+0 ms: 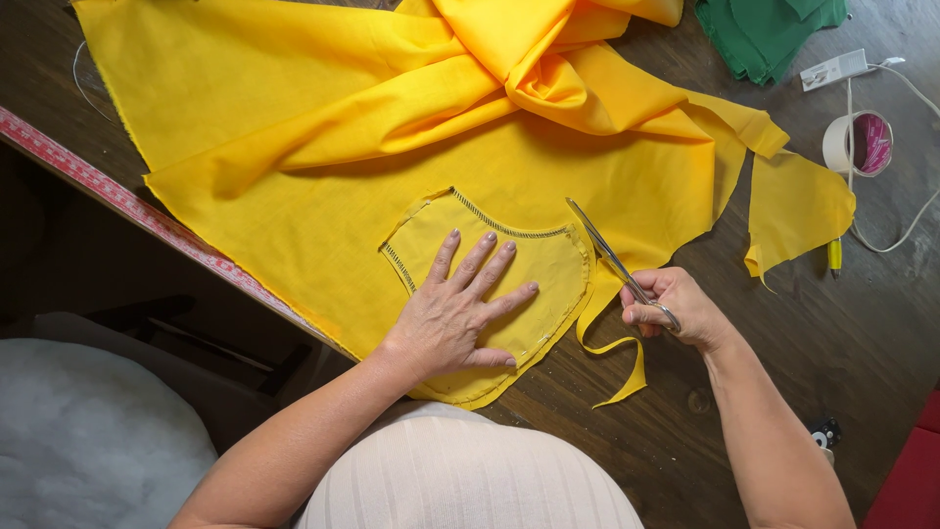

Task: The person uses scissors to cut a piece of yellow fabric along a marked pattern on a wooden table. After cutting, the person smooths the fabric and removes a pin from the cut piece.

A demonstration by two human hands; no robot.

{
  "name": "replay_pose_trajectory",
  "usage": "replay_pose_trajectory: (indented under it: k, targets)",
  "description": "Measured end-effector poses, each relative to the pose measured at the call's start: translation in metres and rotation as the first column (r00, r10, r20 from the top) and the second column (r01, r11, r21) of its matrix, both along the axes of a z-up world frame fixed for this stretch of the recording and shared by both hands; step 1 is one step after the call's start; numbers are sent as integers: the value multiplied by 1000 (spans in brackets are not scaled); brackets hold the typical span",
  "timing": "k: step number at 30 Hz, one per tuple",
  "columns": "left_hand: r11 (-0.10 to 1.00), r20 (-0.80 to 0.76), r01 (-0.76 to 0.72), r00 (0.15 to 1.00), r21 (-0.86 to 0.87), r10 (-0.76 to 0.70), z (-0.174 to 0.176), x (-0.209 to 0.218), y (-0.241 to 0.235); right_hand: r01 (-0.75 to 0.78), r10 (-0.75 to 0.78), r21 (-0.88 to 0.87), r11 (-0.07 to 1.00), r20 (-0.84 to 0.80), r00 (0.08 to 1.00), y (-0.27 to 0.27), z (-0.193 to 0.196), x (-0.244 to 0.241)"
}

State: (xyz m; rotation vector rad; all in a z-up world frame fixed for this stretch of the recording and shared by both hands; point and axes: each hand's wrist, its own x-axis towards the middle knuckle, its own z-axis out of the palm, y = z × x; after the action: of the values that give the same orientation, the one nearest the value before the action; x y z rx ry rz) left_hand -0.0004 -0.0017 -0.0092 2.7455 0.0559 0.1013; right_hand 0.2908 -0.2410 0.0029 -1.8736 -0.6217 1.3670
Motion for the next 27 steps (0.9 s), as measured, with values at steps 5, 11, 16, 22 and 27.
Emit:
replay_pose_trajectory:
  k: [5,11,16,22,27]
  targets:
    - [1000,-4,-1,1000,6,1,0,0,-1,5,-5,-16,1000,9,1000,1,2,1]
    - [1000,-13,-1,1000,-1,1,-3,0,-2,-3,3,-45,999,8,1000,-2,0,5]
    - [1000,-34,5,999,13,-4,1,2,0,-4,5,-49,999,15,1000,3,7,2]
    - [1000,-33,25,999,7,-25,10,-3,6,-14,15,35,999,-47,999,-16,26,-3]
    - [915,521,-181,774,-362,359,38,-42,27,-24,22,-98,995,-21,1000,-70,43,-19]
